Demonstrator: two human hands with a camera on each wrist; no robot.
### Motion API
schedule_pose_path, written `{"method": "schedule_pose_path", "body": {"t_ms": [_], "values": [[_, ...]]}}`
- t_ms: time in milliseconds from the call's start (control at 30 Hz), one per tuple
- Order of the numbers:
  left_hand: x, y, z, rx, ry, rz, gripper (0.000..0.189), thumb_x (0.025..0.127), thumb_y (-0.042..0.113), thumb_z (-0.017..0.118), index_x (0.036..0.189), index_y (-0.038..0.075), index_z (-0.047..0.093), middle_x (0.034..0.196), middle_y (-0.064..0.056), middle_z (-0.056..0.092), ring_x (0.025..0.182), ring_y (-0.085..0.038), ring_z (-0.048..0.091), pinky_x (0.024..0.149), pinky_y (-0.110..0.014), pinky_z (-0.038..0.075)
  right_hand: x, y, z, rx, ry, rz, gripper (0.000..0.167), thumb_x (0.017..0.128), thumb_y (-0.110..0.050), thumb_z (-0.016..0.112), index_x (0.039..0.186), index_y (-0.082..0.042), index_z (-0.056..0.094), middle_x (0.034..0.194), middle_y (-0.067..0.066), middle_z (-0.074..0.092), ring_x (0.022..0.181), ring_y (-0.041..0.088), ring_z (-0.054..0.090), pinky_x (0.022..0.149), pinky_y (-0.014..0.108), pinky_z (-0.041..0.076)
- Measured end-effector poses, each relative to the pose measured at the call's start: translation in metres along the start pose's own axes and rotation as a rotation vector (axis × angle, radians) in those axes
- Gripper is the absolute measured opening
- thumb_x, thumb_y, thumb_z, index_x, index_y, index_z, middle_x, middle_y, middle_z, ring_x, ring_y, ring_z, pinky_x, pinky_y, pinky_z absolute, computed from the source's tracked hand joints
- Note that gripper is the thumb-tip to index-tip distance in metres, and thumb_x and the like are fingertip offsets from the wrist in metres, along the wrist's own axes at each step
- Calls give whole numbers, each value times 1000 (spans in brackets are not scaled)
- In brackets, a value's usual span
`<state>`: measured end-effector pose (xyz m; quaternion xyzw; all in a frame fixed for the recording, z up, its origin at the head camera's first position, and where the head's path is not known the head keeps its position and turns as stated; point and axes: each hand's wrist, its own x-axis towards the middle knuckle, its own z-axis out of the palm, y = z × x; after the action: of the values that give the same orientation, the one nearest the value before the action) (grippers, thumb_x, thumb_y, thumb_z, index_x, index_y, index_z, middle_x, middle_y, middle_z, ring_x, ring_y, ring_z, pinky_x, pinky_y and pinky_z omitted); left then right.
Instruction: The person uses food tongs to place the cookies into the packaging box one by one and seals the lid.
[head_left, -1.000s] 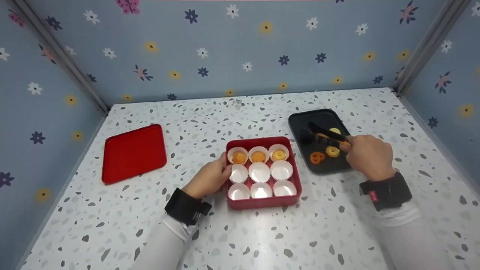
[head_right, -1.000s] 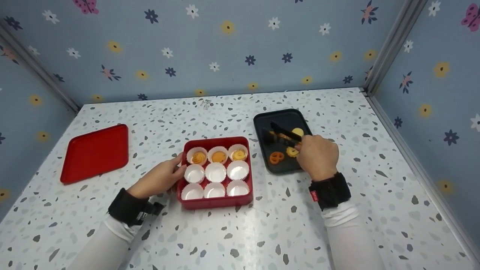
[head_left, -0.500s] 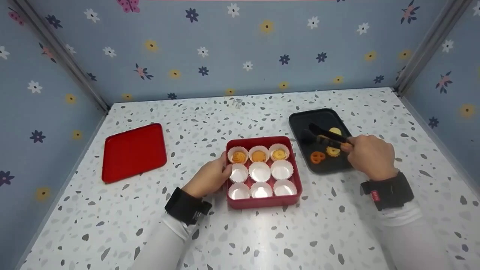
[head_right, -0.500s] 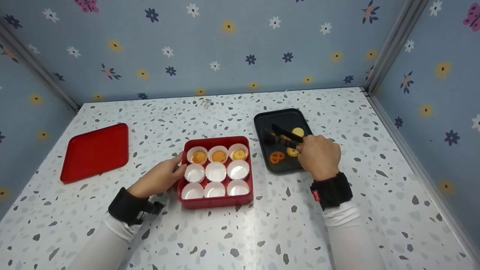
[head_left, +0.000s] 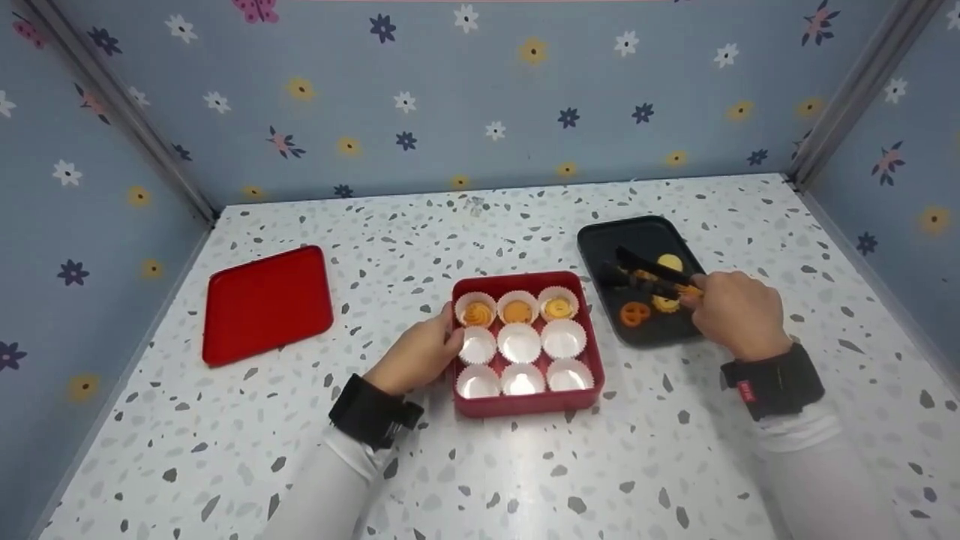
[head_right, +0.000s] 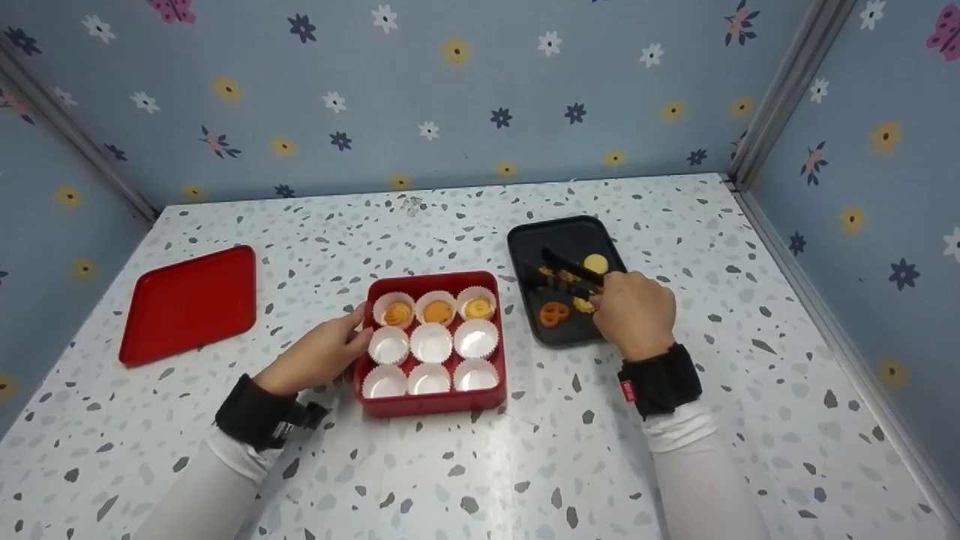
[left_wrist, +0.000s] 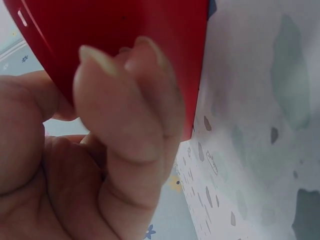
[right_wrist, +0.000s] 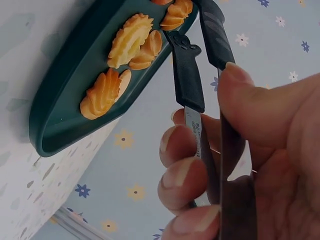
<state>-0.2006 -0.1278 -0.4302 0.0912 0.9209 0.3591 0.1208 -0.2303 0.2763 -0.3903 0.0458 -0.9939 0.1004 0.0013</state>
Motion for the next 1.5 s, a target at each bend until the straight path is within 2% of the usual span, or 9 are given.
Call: {"method": "schedule_pose_path", "body": {"t_ms": [233,433,533,667,900,1033,1167,1400,1500], "values": [[-1,-1,0,-20,-7,0,53,104,24,47,153,8,32,67,-6,54,51,-19,53,48,-32,46,-1,0,0,-23,60,-13,40,93,-24,69,123,3,67,99,28,68,75,40,63,57,53,45],[-1,0,0,-6,-7,6,54,104,23,47,153,5,32,65,-4,53,51,-18,52,49,-32,46,-4,3,-3,-15,148,-57,29,92,-22,70,110,0,73,83,26,67,64,40,61,45,49,41],[0,0,-1,-7,-4,13,50,104,22,47,149,6,36,64,-5,54,50,-18,53,48,-32,46,-4,5,-4,-12,127,-54,34,92,-24,69,114,1,71,89,28,67,68,43,62,45,50,42],[-1,0,-1,-30,-15,4,47,104,23,47,148,9,37,65,-6,55,49,-19,54,46,-33,46,-3,5,-6,-9,38,-5,42,94,-30,66,120,4,67,99,31,66,79,45,62,54,53,44],[-1,1,-1,-36,-20,-7,53,104,24,47,153,9,31,65,-6,54,50,-20,53,46,-32,45,-5,3,-6,-22,-8,-2,43,93,-29,68,118,6,65,91,26,66,72,39,61,51,48,44],[-3,1,-1,-29,-29,-31,61,105,25,46,158,8,23,63,-6,53,49,-19,51,46,-32,43,-6,1,-4,-20,-2,-4,35,94,-26,68,110,5,67,84,22,65,66,36,59,49,46,42],[-3,0,0,-28,-24,-25,61,105,25,46,158,9,22,64,-6,54,49,-19,51,46,-32,44,-6,-1,-3,-35,27,-10,27,93,-22,69,102,3,69,81,21,65,65,37,59,50,48,43],[-2,0,-1,-25,-23,-9,54,104,23,46,154,8,31,64,-6,55,48,-19,53,45,-32,45,-6,-2,-2,-71,110,-47,29,90,-20,71,108,3,72,83,25,67,63,40,60,47,51,43],[-1,1,-1,-22,-20,0,49,104,22,46,150,8,35,64,-5,55,48,-19,53,45,-32,45,-6,-1,-2,-71,113,-43,31,90,-20,71,110,4,72,84,26,68,61,38,60,45,49,43]]}}
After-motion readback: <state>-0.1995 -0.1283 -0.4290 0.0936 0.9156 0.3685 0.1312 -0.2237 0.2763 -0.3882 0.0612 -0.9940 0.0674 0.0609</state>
